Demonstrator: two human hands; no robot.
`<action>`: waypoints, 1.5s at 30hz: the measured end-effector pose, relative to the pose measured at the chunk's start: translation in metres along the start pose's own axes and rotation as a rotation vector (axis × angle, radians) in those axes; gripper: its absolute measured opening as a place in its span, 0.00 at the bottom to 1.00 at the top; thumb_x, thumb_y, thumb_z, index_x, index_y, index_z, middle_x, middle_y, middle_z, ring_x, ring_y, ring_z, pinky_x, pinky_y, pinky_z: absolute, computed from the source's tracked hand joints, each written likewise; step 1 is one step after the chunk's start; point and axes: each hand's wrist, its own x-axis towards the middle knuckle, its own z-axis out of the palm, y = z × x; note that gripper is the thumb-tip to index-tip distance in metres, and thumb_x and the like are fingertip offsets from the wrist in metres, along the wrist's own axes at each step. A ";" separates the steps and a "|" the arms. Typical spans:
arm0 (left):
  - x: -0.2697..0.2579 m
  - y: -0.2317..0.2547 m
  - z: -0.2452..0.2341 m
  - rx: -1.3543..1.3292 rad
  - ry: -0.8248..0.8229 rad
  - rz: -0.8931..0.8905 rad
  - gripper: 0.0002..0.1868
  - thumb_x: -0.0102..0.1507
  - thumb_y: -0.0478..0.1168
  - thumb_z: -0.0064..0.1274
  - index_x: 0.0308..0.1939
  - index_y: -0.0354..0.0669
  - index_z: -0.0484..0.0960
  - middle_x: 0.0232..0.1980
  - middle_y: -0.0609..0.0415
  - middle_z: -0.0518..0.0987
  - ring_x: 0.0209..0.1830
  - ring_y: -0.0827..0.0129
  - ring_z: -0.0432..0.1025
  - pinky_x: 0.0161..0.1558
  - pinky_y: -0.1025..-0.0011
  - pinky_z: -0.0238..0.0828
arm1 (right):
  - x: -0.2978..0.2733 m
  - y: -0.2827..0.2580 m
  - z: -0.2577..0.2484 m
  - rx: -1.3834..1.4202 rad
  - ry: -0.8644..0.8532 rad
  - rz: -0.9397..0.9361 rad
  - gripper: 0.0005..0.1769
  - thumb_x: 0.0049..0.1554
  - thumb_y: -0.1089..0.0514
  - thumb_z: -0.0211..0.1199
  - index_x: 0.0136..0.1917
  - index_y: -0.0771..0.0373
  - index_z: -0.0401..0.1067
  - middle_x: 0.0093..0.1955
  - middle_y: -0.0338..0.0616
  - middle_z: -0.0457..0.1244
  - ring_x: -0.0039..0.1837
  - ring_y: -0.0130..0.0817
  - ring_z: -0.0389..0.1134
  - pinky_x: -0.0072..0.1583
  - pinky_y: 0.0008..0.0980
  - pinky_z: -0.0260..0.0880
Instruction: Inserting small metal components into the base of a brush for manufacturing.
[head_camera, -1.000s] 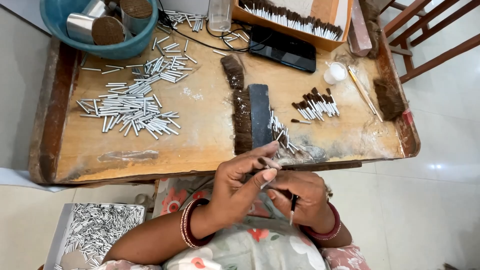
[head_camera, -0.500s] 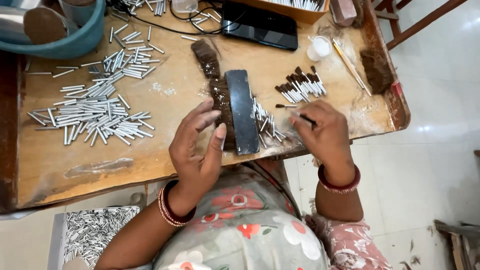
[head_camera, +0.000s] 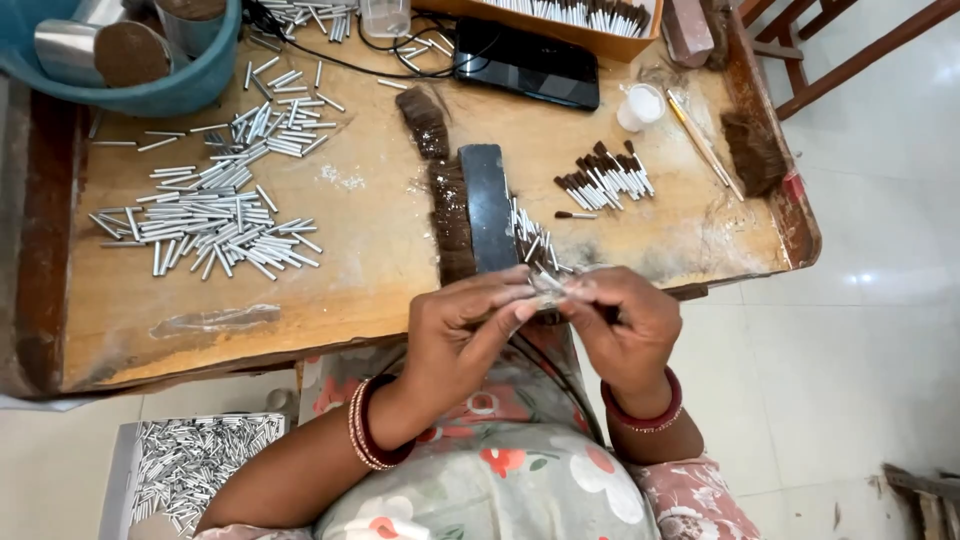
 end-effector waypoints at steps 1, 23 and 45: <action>-0.002 -0.007 0.002 0.005 0.002 0.012 0.08 0.67 0.34 0.59 0.48 0.35 0.87 0.51 0.42 0.86 0.57 0.64 0.81 0.58 0.69 0.76 | 0.001 -0.002 0.004 0.004 0.002 -0.012 0.08 0.59 0.68 0.70 0.49 0.65 0.73 0.43 0.46 0.68 0.41 0.32 0.66 0.45 0.27 0.65; -0.012 -0.017 0.004 -0.427 0.223 -0.040 0.06 0.71 0.35 0.56 0.47 0.33 0.80 0.52 0.53 0.81 0.48 0.80 0.73 0.52 0.78 0.72 | -0.003 -0.021 0.028 -0.057 -0.017 -0.034 0.17 0.55 0.64 0.68 0.58 0.67 0.74 0.55 0.51 0.69 0.42 0.29 0.67 0.45 0.25 0.69; -0.018 -0.015 -0.002 -0.313 0.254 -0.001 0.07 0.74 0.32 0.54 0.44 0.29 0.80 0.38 0.57 0.82 0.39 0.83 0.72 0.43 0.82 0.70 | -0.005 -0.041 0.039 -0.355 0.023 -0.338 0.09 0.56 0.73 0.70 0.51 0.71 0.76 0.56 0.52 0.68 0.55 0.44 0.75 0.55 0.34 0.77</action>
